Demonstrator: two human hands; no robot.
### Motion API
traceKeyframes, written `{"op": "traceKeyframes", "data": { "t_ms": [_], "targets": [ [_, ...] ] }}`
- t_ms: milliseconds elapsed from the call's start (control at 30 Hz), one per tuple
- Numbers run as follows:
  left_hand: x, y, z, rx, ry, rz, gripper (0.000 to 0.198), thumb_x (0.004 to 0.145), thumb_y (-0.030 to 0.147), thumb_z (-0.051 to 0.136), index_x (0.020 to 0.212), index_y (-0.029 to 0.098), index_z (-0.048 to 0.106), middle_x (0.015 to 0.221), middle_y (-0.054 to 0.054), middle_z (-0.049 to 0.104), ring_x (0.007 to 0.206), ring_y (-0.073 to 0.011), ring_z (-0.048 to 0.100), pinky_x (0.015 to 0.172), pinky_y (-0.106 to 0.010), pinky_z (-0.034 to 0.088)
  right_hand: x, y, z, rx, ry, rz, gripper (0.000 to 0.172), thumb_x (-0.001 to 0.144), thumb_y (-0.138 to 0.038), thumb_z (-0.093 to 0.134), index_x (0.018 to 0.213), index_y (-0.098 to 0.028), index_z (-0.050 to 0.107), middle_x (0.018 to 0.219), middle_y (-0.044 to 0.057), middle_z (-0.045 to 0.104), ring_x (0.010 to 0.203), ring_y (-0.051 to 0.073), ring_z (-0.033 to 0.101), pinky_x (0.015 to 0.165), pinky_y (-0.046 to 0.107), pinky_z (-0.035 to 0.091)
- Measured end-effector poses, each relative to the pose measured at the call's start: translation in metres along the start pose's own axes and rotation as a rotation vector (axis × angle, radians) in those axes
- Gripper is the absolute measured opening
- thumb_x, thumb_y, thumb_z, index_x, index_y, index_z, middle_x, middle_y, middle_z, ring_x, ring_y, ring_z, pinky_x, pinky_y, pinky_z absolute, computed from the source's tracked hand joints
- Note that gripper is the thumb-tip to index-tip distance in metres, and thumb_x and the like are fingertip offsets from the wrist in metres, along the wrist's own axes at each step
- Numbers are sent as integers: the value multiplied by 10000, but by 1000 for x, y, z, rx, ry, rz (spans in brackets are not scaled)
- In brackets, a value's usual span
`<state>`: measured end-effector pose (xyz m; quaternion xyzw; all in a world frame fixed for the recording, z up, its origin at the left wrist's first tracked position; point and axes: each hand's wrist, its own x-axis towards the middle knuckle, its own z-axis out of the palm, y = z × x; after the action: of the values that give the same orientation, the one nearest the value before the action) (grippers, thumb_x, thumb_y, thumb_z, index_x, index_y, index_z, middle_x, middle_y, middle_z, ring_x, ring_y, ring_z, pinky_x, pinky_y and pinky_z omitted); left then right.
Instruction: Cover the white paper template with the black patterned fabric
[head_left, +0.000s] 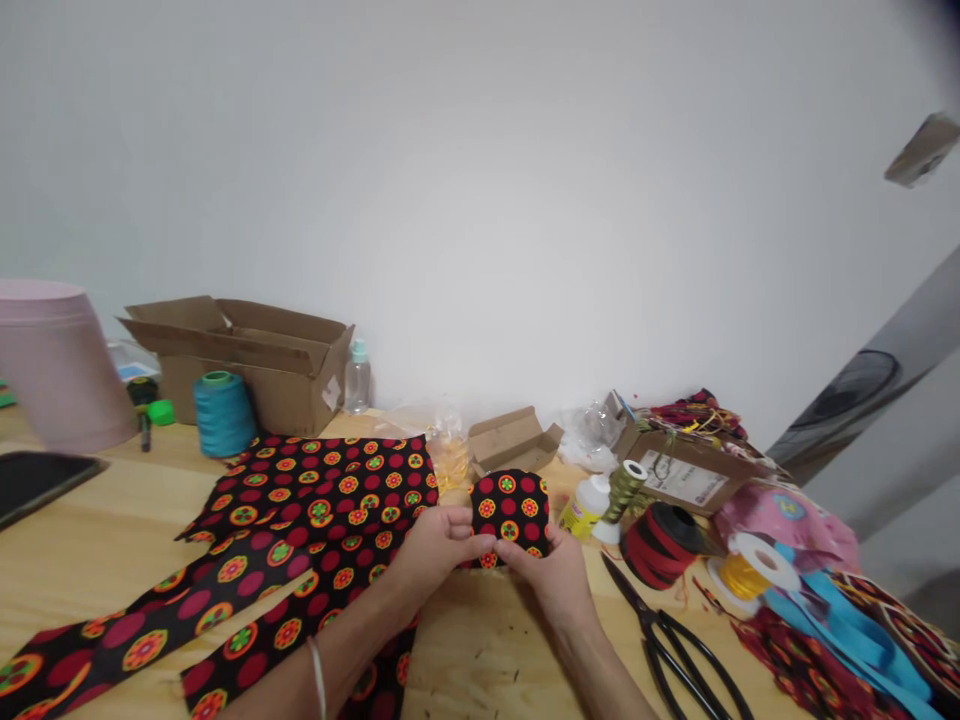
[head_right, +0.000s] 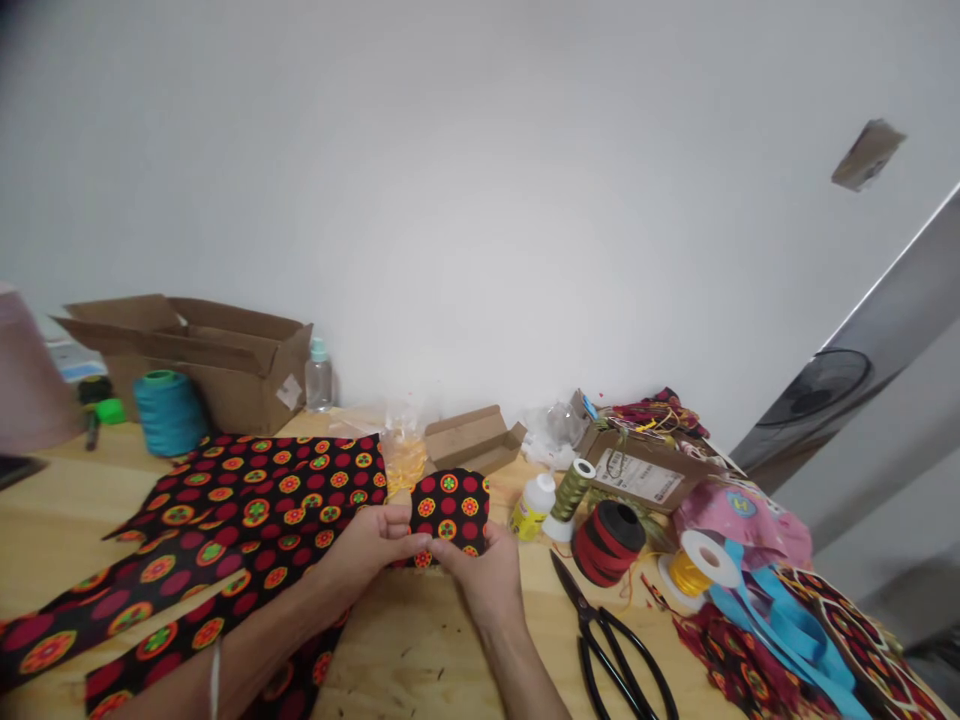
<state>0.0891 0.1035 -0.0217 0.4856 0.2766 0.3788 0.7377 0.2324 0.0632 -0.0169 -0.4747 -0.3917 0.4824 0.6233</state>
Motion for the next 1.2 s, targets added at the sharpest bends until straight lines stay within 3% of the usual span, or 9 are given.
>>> {"op": "traceKeyframes", "data": {
  "t_ms": [167,500,667,767,900,1033,1200],
  "targets": [
    [0,4,-1,-4,-11,14,312,590,275,763,851,119,698,755,-79,730,677,-206,666,691,-302,489,2,1,-3,16,-86,14,179,479,-207,809,602,-155,690,540,-16,674,443,79,528,471,184,438],
    [-4,11,-2,-34,-44,50,299,630,253,738,893,120,681,815,-89,725,732,-216,664,760,-344,483,-1,-17,-13,76,-326,53,238,670,-293,693,870,-165,695,778,60,705,651,166,623,628,299,513],
    [-1,4,2,9,58,109,417,544,231,787,932,154,653,919,-65,711,862,-234,637,799,-339,465,-3,-14,-8,59,-304,31,233,665,-284,703,873,-178,696,772,45,704,649,165,624,623,287,514],
    [2,-2,2,54,113,103,416,500,205,806,887,150,663,883,-57,719,848,-237,638,790,-332,462,-4,-13,-6,45,-286,24,211,654,-289,711,832,-175,703,745,37,703,622,160,620,606,280,515],
    [2,-3,-2,56,58,37,351,558,323,771,829,119,681,759,-80,726,724,-240,659,726,-353,480,-4,-15,-8,26,-270,23,233,654,-301,702,850,-174,699,752,43,707,643,183,634,601,299,520],
    [-2,3,-2,45,-8,16,356,656,400,690,856,105,683,764,-93,718,707,-228,652,710,-342,479,-2,-18,-10,3,-263,25,264,637,-324,706,840,-156,697,739,62,708,647,210,642,589,328,524],
    [-5,10,2,58,22,46,304,686,386,667,821,114,691,743,-71,716,700,-214,644,726,-338,473,-1,-16,-10,-40,-192,-9,342,642,-336,700,935,-165,660,772,65,701,699,220,637,653,363,513]
  ]
}}
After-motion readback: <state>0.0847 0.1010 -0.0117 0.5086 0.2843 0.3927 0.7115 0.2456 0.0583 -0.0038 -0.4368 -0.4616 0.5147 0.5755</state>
